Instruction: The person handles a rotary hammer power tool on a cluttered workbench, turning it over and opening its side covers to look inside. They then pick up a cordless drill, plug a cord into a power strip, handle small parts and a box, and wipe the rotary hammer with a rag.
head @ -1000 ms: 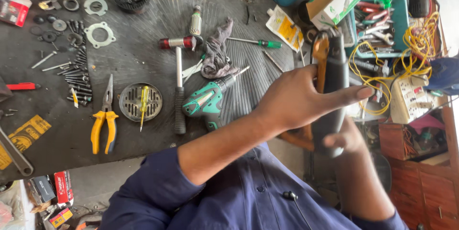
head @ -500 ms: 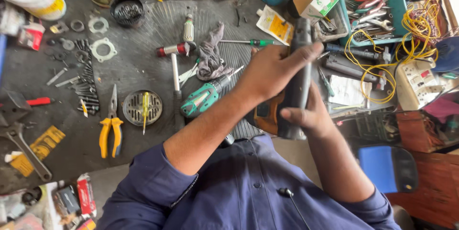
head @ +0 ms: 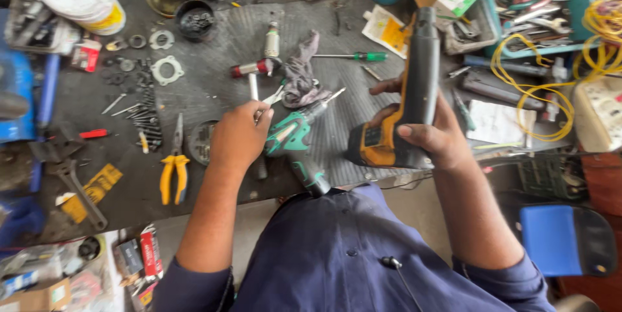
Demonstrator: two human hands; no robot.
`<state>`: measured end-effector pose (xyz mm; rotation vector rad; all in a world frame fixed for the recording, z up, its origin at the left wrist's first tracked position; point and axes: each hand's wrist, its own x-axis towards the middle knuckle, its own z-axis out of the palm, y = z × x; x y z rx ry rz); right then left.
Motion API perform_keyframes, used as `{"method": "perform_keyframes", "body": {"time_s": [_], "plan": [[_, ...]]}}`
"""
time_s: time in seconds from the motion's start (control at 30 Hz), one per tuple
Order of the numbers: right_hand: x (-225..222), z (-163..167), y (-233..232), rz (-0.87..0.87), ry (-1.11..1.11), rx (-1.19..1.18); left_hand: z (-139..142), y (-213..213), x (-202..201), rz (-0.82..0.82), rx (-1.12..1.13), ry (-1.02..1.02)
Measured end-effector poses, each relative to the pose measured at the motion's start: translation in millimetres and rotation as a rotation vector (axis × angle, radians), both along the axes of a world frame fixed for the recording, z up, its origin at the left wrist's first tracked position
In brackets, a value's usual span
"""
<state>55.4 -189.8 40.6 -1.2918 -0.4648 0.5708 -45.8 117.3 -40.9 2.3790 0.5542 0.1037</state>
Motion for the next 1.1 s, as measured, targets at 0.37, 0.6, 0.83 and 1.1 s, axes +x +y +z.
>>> {"method": "perform_keyframes", "body": {"time_s": [0.37, 0.6, 0.83, 1.1], "plan": [[-6.6, -23.9, 6.4, -0.154, -0.083, 0.142, -35.5, 8.1, -38.1, 0.188, -0.017, -0.112], [-20.9, -18.2, 17.1, -0.277, -0.073, 0.057, -9.6, -41.0, -55.0, -0.082, 0.192, 0.204], [-11.4, -9.6, 25.4, -0.319, -0.083, 0.040, -18.6, -101.0, -76.2, -0.106, -0.064, 0.008], [33.3, -18.8, 33.2, -0.328, 0.024, -0.032, -26.8, -141.9, -51.5, -0.118, 0.248, 0.378]]}}
